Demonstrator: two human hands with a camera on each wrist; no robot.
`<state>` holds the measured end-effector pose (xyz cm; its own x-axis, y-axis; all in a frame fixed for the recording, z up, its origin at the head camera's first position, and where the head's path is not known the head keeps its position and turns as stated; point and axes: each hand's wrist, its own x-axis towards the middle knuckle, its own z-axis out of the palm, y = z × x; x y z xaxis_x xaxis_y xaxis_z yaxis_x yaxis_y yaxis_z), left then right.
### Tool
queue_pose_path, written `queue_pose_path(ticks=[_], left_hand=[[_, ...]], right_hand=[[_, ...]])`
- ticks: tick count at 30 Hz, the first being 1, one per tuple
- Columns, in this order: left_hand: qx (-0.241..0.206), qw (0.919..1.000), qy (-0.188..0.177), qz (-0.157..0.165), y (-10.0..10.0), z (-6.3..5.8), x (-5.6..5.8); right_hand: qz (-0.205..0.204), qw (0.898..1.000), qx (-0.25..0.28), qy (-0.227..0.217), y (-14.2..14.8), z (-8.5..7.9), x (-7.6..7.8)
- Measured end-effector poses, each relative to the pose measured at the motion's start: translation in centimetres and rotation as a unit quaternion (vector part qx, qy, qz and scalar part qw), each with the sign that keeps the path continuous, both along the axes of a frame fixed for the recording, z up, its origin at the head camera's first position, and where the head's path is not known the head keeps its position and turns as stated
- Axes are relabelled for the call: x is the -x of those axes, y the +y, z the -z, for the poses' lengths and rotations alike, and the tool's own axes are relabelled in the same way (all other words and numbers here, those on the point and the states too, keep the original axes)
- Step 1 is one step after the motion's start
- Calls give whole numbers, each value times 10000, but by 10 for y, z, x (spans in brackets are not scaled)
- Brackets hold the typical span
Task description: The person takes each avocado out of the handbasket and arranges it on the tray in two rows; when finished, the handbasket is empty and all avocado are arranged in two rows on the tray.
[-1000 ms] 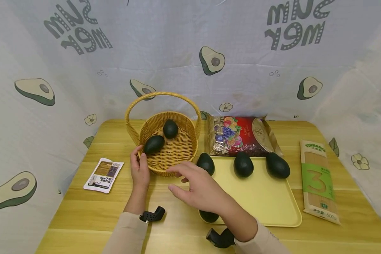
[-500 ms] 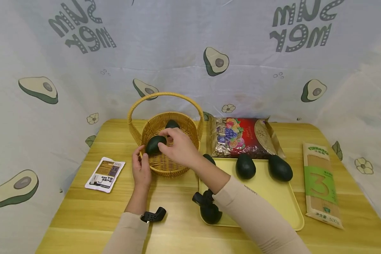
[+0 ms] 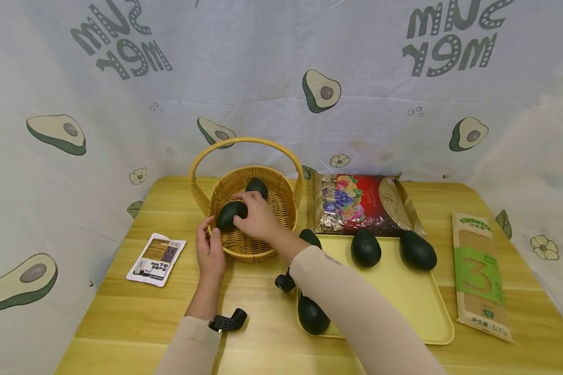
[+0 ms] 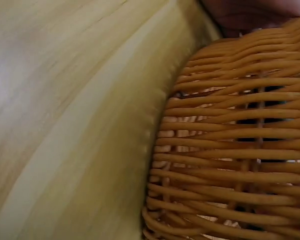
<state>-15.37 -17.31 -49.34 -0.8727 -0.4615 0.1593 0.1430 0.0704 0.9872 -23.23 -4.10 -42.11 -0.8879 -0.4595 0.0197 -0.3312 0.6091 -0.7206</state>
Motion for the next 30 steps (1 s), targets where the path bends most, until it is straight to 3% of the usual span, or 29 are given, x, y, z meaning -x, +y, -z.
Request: queue_pose_path(ticks=[13,30], left_hand=[[78,9999,127,-53,-1,1,-1],[-52,9999,85,-61,1,-1,0]], right_hand=[[-769,9913,-1039,241,-7,17,3],[-332,9950,-929,128,-7,15,0]])
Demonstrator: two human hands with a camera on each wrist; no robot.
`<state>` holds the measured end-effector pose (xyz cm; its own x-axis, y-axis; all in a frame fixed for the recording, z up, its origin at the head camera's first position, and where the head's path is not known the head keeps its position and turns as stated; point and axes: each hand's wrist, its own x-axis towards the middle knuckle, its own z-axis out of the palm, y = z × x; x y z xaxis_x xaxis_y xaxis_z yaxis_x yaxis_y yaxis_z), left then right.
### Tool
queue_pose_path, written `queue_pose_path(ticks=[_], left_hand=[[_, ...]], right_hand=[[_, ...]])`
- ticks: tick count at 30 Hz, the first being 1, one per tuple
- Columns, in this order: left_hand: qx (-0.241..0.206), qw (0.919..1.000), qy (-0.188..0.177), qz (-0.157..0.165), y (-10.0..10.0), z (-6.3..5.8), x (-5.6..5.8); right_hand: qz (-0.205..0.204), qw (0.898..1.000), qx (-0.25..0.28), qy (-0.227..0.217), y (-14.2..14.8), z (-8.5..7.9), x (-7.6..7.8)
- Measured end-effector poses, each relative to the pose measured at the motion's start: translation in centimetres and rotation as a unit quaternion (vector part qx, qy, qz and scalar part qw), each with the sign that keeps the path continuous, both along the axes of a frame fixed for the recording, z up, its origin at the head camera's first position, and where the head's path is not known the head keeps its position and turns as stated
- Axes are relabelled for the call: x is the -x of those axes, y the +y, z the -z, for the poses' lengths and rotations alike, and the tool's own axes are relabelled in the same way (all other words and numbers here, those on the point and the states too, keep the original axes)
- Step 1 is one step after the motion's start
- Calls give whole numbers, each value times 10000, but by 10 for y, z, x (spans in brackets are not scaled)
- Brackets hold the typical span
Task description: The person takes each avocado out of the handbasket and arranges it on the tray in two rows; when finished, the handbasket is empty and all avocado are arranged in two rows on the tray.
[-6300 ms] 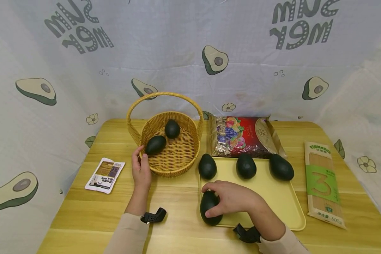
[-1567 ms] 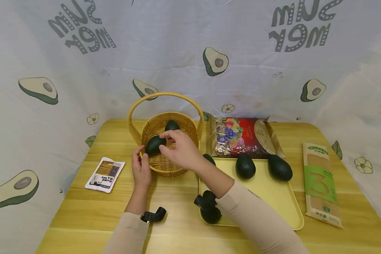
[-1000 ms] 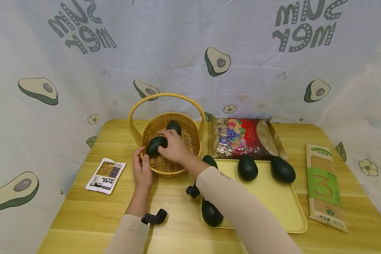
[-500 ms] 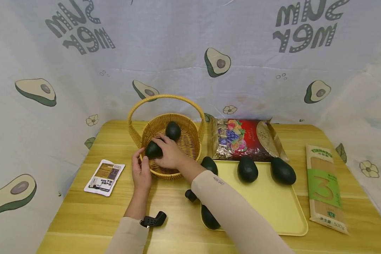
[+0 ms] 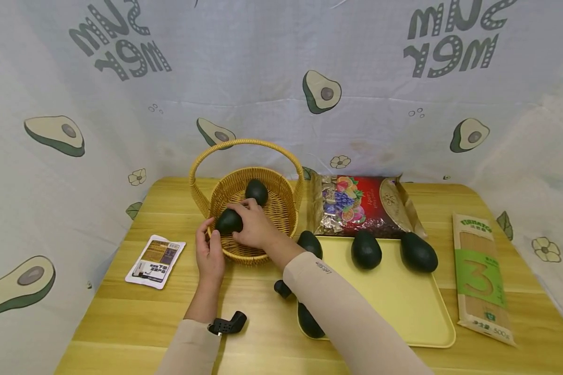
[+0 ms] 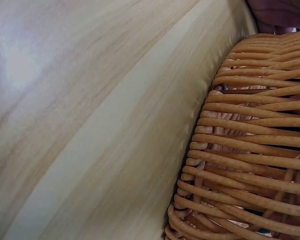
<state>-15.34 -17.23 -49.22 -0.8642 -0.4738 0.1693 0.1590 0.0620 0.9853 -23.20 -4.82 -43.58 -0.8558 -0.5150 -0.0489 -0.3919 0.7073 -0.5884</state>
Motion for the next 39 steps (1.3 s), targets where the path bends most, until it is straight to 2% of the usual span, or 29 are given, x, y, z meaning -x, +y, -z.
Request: queue_pose_path(ticks=[15,26,39], left_hand=[[31,10000,-24,-4,0,2,0],[15,10000,70,9,0,1,0],[78,9999,-71,11,-2,3,1]], right_hand=[[50,9989,-400,227,0,2,1],[347,9991,219,88,1,2,4],[394,9945,771,587,5,-5,2]])
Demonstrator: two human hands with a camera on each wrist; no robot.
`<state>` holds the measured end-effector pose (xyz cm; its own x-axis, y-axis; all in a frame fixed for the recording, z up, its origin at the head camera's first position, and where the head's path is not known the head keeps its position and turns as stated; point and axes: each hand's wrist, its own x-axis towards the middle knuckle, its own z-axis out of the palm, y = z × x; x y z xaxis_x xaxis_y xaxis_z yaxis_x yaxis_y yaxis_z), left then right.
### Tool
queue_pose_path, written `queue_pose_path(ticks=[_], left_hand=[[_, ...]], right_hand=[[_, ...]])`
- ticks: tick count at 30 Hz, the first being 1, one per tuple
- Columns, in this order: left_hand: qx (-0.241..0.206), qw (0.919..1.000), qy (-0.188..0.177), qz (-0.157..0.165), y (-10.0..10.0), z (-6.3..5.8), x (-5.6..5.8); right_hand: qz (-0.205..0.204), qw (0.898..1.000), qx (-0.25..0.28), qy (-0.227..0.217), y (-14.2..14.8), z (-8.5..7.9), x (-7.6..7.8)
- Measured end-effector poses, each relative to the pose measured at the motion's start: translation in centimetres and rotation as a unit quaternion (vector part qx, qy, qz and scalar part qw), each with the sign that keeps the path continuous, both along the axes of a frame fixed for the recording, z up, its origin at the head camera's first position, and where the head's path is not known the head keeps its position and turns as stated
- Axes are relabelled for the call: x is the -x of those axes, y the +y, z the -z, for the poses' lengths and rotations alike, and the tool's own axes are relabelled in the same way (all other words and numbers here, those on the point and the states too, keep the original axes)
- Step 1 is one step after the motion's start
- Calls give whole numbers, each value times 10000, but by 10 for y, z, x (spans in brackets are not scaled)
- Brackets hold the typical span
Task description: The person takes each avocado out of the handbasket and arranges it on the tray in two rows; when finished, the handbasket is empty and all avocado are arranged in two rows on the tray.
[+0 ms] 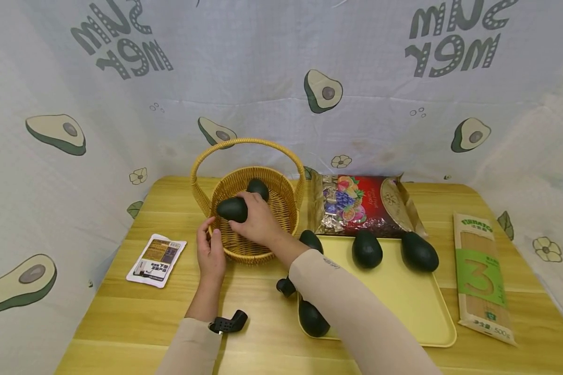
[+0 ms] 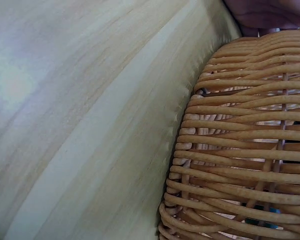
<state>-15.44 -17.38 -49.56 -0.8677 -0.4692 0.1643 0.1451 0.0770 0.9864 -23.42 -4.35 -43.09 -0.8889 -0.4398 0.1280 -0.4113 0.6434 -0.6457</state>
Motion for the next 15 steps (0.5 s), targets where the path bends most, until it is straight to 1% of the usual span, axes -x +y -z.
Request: queue_pose_path(ticks=[4,7,12,15], left_hand=[[-37,10000,-73,-7,0,2,0],[-64,9999,-96,-12,0,1,0],[-72,9999,-74,34,0,-1,0],[-76,10000,-28,16,1,-2,0]], right_hand=[[-64,9998,180,34,2,-5,-3],[-107,9989,454,0,3,-12,-3],[-48,9962,861,-79,9,-35,-2],[17,9956,937,-81,15,-51,-4]])
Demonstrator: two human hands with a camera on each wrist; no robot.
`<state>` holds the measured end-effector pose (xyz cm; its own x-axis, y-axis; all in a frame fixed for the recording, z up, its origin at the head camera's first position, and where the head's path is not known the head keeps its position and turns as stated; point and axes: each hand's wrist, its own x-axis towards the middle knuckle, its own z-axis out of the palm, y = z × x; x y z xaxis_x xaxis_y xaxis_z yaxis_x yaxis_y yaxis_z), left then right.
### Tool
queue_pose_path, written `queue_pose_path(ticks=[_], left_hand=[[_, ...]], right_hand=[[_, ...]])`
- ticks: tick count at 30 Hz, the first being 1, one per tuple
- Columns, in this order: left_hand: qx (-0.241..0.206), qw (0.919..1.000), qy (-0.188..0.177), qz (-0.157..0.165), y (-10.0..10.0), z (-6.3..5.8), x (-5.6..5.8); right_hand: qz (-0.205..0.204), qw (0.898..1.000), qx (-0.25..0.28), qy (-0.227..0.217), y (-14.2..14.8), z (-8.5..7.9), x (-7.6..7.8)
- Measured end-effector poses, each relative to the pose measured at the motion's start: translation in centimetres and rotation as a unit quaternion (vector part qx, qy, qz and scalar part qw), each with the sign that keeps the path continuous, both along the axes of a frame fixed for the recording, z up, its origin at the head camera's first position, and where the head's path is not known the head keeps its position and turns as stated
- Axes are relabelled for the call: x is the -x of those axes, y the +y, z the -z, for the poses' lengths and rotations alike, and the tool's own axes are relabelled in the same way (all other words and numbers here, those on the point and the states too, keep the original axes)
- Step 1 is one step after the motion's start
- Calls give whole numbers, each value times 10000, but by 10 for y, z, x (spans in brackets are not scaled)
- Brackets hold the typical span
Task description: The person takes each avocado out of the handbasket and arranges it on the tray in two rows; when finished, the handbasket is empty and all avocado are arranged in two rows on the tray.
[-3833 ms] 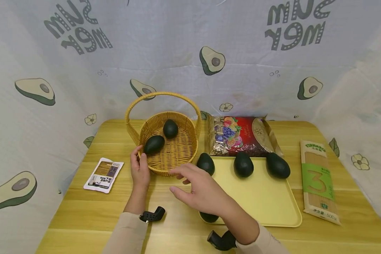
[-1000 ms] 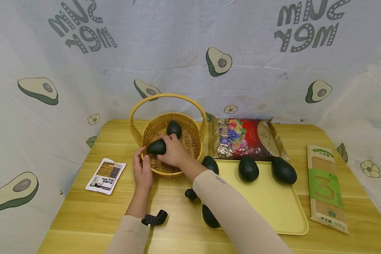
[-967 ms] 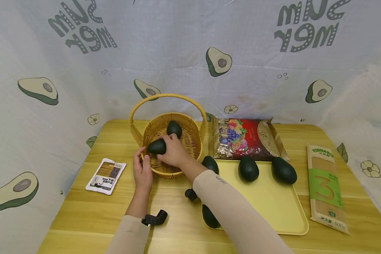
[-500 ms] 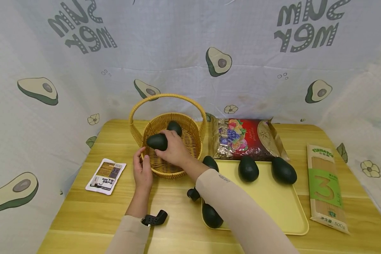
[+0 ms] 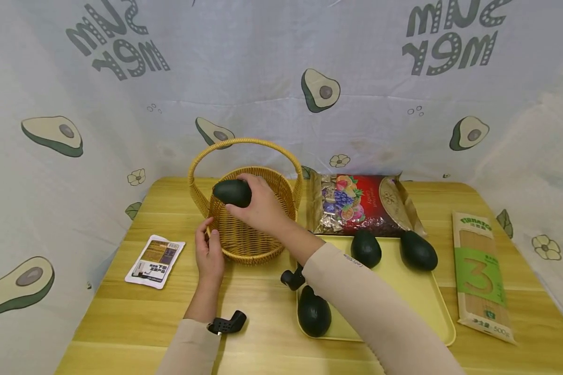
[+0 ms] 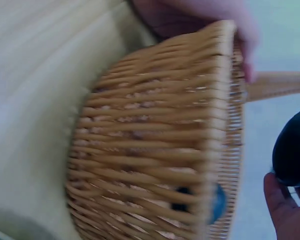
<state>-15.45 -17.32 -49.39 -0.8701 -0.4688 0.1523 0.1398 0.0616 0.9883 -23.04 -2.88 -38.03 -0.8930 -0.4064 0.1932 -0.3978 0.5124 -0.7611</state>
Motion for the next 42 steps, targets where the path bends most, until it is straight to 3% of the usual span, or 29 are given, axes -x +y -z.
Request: queue_pose_path(ticks=[12,19,27,42], left_hand=[[-55,9999,41,-77,-2,0,0],[-20,9999,127,-47,9,-28,-12],[-65,10000,53,-40,0,-2,-1],[21,9999,114,-10,0,1,2]], right_hand=[[184,9993,-266,-184,25,-35,-24],[236,9986,-369,-303,56,-29,-42],[230,9978,-555,-276,93,-18,-59],[583,9927,-660,-822,163,2,-77]])
